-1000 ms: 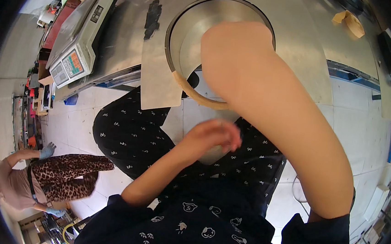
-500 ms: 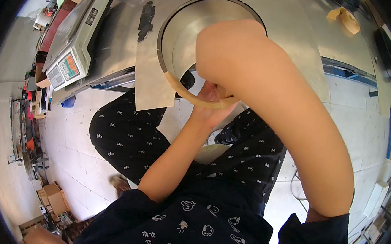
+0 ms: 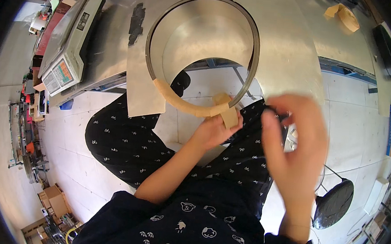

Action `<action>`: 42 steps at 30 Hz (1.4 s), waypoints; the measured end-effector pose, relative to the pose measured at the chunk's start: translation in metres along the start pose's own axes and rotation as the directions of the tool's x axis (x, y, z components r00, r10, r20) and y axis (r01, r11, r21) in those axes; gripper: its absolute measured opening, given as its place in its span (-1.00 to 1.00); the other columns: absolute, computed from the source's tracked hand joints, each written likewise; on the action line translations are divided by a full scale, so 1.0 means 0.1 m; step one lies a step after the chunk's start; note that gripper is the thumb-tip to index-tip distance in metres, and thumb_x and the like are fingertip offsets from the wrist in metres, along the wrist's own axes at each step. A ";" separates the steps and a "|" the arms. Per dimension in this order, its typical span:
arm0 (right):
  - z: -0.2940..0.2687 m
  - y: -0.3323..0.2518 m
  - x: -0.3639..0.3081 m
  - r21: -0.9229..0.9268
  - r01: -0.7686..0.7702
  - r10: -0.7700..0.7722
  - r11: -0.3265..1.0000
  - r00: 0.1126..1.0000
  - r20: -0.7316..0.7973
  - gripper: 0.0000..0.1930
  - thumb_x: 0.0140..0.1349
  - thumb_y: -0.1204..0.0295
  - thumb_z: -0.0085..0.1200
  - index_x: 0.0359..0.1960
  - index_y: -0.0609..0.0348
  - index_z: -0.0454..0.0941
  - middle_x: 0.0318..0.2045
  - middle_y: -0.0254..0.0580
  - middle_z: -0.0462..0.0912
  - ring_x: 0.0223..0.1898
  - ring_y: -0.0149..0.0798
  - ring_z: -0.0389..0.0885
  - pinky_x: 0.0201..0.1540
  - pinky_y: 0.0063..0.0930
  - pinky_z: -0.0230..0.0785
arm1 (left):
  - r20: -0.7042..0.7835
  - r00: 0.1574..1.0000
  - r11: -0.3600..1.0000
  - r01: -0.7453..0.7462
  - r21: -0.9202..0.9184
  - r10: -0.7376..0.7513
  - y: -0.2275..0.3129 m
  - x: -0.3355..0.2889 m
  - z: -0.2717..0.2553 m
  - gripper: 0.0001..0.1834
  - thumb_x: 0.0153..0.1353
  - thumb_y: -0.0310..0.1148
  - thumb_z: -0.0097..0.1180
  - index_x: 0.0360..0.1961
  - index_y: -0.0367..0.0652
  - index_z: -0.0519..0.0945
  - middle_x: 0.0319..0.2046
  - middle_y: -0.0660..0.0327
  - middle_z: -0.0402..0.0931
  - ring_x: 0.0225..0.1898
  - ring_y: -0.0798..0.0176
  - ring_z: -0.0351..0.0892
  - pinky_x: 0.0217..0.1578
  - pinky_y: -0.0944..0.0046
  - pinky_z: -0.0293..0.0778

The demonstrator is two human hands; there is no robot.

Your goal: Applying a strip of protective tape to the inner edge of a circular metal component after weighing it.

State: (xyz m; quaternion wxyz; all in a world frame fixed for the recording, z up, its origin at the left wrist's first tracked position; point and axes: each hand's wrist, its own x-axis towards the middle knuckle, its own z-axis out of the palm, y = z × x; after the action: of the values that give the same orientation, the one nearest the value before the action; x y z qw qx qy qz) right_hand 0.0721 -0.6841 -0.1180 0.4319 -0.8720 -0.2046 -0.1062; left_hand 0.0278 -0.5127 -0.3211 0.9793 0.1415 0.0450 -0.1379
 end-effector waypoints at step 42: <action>0.65 0.41 -0.79 0.038 0.005 -0.008 0.999 0.998 0.068 -0.87 0.12 0.52 0.28 -0.33 0.16 0.58 -0.19 -0.05 0.68 -0.15 0.02 0.69 -0.13 -0.24 0.57 | 0.508 0.861 -0.877 -0.216 0.429 0.036 1.13 -0.26 1.82 -0.73 -0.05 -0.47 0.40 -0.28 -0.15 0.63 -0.41 0.24 0.61 -0.29 0.10 0.61 0.04 0.02 0.48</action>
State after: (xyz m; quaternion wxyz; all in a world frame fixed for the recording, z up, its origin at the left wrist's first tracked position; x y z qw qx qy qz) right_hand 0.0207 -0.6754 -0.2152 0.4406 -0.8662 -0.2239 -0.0741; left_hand 0.0439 -0.4542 -0.1141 0.1439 0.9535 -0.2018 0.1716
